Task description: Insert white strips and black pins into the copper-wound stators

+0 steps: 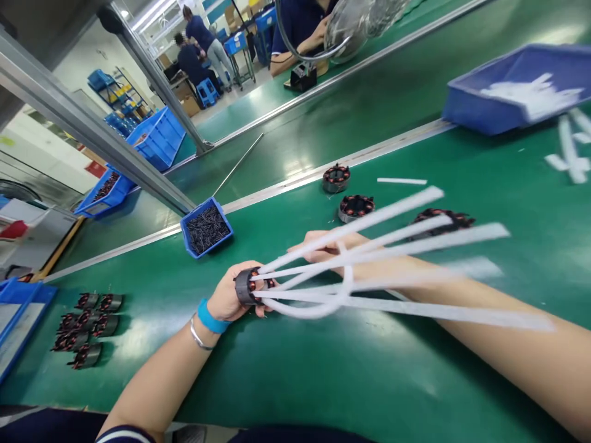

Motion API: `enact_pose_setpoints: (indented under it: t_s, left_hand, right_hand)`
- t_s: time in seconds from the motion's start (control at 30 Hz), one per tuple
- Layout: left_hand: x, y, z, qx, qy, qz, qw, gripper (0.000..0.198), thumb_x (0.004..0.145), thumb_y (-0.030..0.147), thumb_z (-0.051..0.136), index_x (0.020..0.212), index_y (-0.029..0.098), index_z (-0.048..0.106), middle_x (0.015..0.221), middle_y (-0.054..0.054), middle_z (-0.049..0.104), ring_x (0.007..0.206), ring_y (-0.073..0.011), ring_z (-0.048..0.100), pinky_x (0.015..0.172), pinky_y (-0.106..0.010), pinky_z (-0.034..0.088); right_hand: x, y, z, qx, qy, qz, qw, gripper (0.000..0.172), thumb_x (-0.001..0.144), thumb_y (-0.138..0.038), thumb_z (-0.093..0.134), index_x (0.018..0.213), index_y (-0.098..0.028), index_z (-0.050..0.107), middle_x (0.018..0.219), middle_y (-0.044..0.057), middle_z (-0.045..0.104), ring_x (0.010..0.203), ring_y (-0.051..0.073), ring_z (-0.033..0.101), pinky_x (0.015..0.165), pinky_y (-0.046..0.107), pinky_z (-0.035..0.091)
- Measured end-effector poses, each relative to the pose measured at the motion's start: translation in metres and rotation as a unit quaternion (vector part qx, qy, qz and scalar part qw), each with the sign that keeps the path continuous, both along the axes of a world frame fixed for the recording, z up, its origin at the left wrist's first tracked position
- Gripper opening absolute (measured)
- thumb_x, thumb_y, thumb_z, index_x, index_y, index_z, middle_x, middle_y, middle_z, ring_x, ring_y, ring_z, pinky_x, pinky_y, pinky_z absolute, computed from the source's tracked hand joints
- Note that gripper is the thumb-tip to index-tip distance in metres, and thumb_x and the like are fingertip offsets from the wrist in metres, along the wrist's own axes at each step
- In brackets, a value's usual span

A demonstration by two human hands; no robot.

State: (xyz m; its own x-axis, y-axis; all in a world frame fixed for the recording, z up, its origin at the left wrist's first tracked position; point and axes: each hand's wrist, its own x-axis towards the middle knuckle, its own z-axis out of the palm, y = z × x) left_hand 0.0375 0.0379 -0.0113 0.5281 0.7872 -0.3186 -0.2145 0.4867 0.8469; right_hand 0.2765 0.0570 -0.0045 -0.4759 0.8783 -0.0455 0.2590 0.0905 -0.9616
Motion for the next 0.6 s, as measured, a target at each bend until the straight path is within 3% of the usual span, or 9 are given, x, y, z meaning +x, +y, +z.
enact_pose_setpoints:
  t_s: [0.13,0.27,0.43,0.6]
  left_hand:
    - [-0.001,0.000,-0.005,-0.016,0.001,-0.023,1.000,0.041,0.057,0.031,0.086,0.080,0.014,0.057,0.062,-0.002,0.069,0.046,-0.0166,0.065,0.037,-0.023,0.053]
    - [0.001,-0.003,-0.004,0.009,0.003,-0.005,1.000,0.040,0.057,0.028,0.086,0.088,0.013,0.065,0.072,-0.005,0.072,0.053,-0.0166,0.067,0.047,-0.026,0.057]
    - [0.004,-0.004,-0.002,-0.009,-0.016,0.019,1.000,0.033,0.059,0.024,0.077,0.088,0.013,0.069,0.073,-0.006,0.071,0.056,-0.0186,0.066,0.048,-0.030,0.056]
    - [0.005,-0.004,-0.001,-0.038,-0.027,0.027,0.999,0.036,0.054,0.015,0.065,0.089,0.012,0.070,0.078,-0.007,0.071,0.063,-0.0221,0.068,0.053,-0.035,0.057]
  right_hand:
    - [-0.002,-0.010,0.008,-0.062,0.044,0.066,0.995,0.037,0.077,-0.054,0.066,0.080,-0.017,0.070,0.071,0.004,0.063,0.065,0.017,0.057,0.057,0.027,0.043]
    - [-0.005,-0.019,0.014,-0.009,0.024,0.082,0.996,0.035,0.080,-0.051,0.063,0.075,-0.017,0.068,0.070,0.004,0.063,0.062,0.015,0.054,0.055,0.026,0.040]
    - [0.002,-0.021,0.030,0.069,-0.068,0.072,0.993,0.033,0.081,-0.049,0.059,0.065,-0.021,0.066,0.063,0.003,0.058,0.055,0.016,0.050,0.051,0.028,0.038]
    - [-0.006,-0.026,0.029,0.031,-0.036,0.039,0.998,0.036,0.078,-0.053,0.064,0.062,-0.022,0.063,0.062,0.002,0.055,0.055,0.015,0.050,0.051,0.028,0.040]
